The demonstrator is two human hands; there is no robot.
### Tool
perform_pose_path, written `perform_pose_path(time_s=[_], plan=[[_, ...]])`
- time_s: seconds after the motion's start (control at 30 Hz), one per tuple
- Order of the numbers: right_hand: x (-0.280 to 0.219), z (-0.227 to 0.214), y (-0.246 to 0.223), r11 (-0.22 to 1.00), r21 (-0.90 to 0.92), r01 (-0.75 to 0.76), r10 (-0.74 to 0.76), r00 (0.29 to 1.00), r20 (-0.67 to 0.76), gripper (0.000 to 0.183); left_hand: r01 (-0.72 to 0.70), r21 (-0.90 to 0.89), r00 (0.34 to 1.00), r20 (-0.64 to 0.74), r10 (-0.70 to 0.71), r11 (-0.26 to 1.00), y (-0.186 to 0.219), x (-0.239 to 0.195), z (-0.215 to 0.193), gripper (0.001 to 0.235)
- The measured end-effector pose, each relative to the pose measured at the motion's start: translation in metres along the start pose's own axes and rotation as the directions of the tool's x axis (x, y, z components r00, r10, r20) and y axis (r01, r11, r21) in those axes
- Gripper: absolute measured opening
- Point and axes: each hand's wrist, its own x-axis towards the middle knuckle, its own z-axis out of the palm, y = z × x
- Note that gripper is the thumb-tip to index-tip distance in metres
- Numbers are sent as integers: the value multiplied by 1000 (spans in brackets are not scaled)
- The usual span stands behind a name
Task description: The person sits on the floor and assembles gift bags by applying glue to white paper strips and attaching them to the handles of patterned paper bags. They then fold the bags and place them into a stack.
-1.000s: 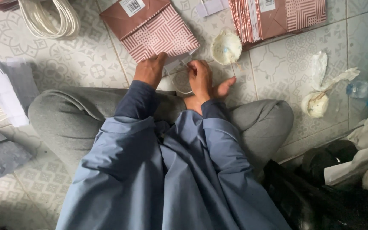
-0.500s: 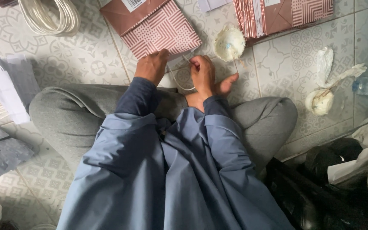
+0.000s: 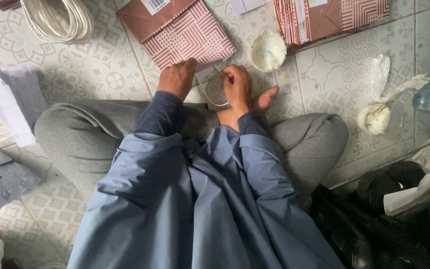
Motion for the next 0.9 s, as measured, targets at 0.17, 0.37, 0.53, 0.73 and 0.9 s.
perform_pose_path(time_s=[0.17,0.37,0.53,0.73,0.9], plan=[[0,3,3,1000,-5,-7,7,1000,-4,14,2,4,1000,-3,-2,1000,-2,0,2,7],[-1,2,2,1000,-6,-13,13,1000,0,14,-6,-13,1000,-17,6,1000,2,2,-3,7],[0,3,2,1000,6,-26,26,1000,0,13,-12,-14,1000,-17,12,1000,-2,2,2,10],[1,3,2,999,11,-38,37,999,17,12,-5,-9,1000,-12,5,1000,2,2,-3,9],[1,2,0,999,0,-47,47,999,10,12,-17,-22,1000,0,17,1000,-4,1,2,9]])
